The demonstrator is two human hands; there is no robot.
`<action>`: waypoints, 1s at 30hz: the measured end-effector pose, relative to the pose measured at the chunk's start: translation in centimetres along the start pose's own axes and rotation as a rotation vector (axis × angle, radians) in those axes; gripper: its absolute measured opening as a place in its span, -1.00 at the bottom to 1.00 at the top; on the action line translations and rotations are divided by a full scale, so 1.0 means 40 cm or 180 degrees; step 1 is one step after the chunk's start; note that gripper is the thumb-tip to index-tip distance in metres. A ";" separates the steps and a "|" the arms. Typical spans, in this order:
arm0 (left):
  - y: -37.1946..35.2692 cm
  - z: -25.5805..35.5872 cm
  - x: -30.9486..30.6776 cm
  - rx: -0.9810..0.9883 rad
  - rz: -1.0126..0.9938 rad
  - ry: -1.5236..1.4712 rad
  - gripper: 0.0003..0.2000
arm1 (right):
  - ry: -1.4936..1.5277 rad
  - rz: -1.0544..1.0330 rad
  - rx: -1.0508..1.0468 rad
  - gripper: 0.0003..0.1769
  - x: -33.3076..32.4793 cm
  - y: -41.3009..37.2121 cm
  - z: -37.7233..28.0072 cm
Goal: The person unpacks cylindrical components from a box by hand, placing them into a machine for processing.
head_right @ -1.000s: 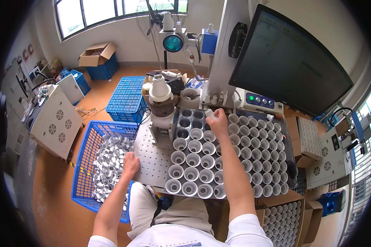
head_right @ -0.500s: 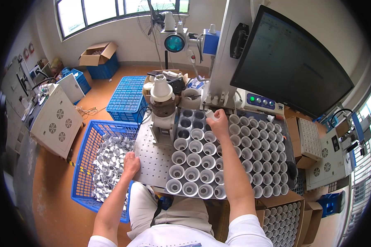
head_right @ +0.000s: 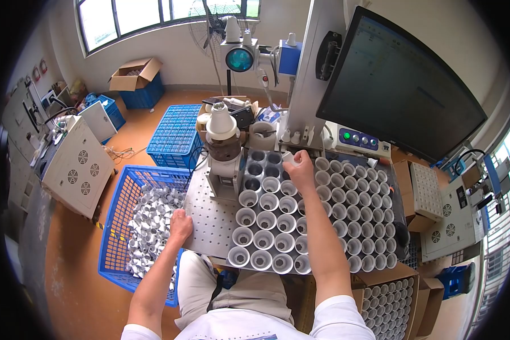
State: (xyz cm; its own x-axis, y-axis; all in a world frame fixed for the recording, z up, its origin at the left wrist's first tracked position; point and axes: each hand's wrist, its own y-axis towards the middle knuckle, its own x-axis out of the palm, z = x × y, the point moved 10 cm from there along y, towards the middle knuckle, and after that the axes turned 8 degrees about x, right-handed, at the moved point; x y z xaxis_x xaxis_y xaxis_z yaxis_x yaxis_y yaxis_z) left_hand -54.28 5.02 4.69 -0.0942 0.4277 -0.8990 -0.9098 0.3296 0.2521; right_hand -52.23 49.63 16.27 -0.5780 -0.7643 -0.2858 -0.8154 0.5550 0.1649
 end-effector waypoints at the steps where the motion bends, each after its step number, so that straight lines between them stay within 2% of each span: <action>1: 0.000 -0.001 0.000 -0.0034 -0.0029 0.0002 -0.81 | -0.0053 0.0017 -0.0043 -0.65 -0.001 -0.001 -0.005; 5: 0.001 -0.002 0.004 -0.0074 -0.0112 0.0017 -0.80 | -0.0062 0.0025 0.0024 -0.65 -0.001 0.002 0.003; 11: -0.004 0.004 0.000 0.0131 0.0116 0.0062 -0.80 | -0.0044 0.0011 -0.0019 -0.65 -0.002 -0.009 -0.019; 14: 0.016 -0.031 0.011 -0.0172 -0.0084 -0.0139 -0.79 | -0.0098 0.0027 -0.0018 -0.65 -0.001 -0.013 -0.028; 17: 0.127 -0.076 -0.046 -0.0686 -0.0065 -0.0588 -0.80 | -0.0093 0.0007 0.0043 -0.66 -0.001 -0.005 -0.018; 19: 0.219 0.050 -0.244 -0.0324 0.0831 -0.1188 -0.79 | -0.0044 -0.0069 0.0197 -0.67 -0.002 0.001 -0.020; 21: 0.312 0.178 -0.404 0.0132 0.1465 -0.1529 -0.77 | 0.0721 -0.0177 0.0572 -0.68 0.006 0.017 -0.012; 22: 0.353 0.234 -0.456 0.0277 0.1586 -0.1511 -0.75 | 0.1102 -0.0227 0.0754 -0.68 0.013 0.027 -0.015; 23: 0.413 0.273 -0.469 0.0396 0.1384 -0.1534 -0.73 | 0.1152 -0.0231 0.0667 -0.68 0.011 0.035 -0.059; 25: 0.483 0.413 -0.536 0.0889 0.1518 -0.1621 -0.73 | 0.1553 -0.0321 0.0505 -0.67 0.028 0.051 -0.170; 27: 0.564 0.488 -0.517 0.0502 0.1274 -0.1968 -0.76 | 0.1930 -0.0463 0.0227 -0.66 0.062 0.057 -0.300; 30: 0.592 0.570 -0.527 0.1182 0.1183 -0.1583 -0.77 | 0.2255 -0.0738 -0.0364 -0.64 0.130 0.031 -0.488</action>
State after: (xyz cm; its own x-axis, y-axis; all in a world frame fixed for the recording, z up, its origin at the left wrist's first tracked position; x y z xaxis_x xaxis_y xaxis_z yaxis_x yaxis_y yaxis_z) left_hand -64.60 23.01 37.78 -0.0952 0.8704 -0.4831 -0.6478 0.3144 0.6940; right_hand -56.88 39.95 33.42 -0.2423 -0.9071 0.3441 -0.8946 0.3461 0.2826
